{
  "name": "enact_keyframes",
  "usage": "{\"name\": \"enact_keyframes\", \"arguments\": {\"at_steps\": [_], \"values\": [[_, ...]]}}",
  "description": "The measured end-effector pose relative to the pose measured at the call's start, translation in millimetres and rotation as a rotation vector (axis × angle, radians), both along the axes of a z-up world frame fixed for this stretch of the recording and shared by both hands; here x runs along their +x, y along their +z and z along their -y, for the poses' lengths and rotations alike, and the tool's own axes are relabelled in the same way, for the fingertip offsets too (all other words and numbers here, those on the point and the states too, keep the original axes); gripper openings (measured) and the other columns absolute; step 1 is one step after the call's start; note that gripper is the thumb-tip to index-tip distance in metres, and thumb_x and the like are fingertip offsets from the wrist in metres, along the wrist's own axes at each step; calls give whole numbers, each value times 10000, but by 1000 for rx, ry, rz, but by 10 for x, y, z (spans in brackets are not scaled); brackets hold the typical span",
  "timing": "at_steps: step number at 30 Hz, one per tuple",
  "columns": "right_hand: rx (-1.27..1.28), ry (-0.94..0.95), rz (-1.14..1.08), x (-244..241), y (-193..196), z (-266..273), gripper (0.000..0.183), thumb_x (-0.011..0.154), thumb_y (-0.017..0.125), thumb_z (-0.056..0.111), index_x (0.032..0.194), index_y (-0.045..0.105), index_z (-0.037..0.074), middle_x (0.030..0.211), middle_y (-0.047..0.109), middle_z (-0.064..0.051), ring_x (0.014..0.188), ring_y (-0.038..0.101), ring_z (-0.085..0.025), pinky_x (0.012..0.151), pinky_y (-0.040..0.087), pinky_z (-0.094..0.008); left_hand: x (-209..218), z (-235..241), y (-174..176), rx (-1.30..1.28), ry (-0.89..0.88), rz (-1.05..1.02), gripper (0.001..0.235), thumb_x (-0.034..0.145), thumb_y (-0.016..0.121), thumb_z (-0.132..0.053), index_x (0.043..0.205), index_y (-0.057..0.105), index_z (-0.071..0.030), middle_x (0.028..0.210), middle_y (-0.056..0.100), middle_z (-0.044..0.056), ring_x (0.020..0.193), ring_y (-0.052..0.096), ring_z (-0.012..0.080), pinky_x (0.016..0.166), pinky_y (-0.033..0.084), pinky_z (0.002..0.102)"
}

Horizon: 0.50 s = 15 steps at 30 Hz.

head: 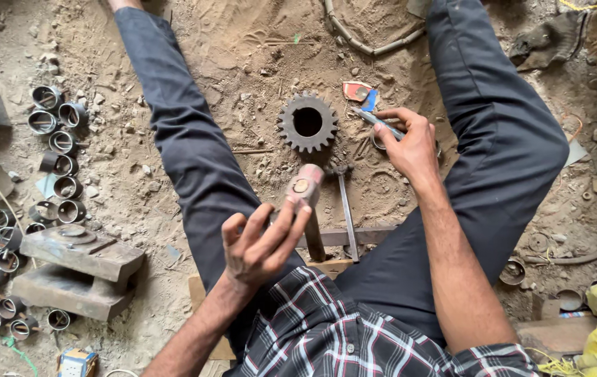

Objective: The person sits on the ground and uses a hammer to strike a cylindrical metal piece placed on a gear. They repeatedly adjust the piece and hammer it, then use a chisel to scrape or mark the metal. The person continues hammering and scraping the same metal piece throughout the clip.

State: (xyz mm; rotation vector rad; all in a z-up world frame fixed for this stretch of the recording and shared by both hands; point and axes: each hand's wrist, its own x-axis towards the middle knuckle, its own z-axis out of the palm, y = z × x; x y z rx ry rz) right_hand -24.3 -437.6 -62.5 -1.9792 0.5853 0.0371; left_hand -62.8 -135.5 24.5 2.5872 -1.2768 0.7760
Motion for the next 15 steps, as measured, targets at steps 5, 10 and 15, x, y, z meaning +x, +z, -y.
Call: {"name": "enact_keyframes", "arguments": {"at_steps": [5, 10, 15], "values": [[-46, 64, 176, -3, -49, -6, 244, 944, 752, 145, 1153, 757, 21, 953, 795, -152, 855, 779, -171, 733, 601, -307, 42, 225, 68, 7, -32, -33, 278, 967, 737, -228, 1242, 766, -204, 1205, 743, -60, 995, 653, 125, 891, 335, 347], [34, 14, 54, -38, -17, 21, 253, 927, 740, 141, 1161, 747, 46, 942, 789, -141, 800, 768, -170, 653, 605, -323, -8, 372, 27, -10, -36, -28, 265, 975, 737, -234, 1239, 754, -208, 1220, 734, -55, 1023, 657, 138, 904, 334, 362], [-11, 53, 173, -25, -20, 49, 239, 951, 746, 116, 1172, 749, 23, 960, 793, -149, 856, 777, -179, 708, 607, -310, -302, 261, -24, -55, -13, -47, 246, 986, 775, -247, 1228, 766, -204, 1198, 750, -46, 1009, 634, 139, 873, 308, 357]]}}
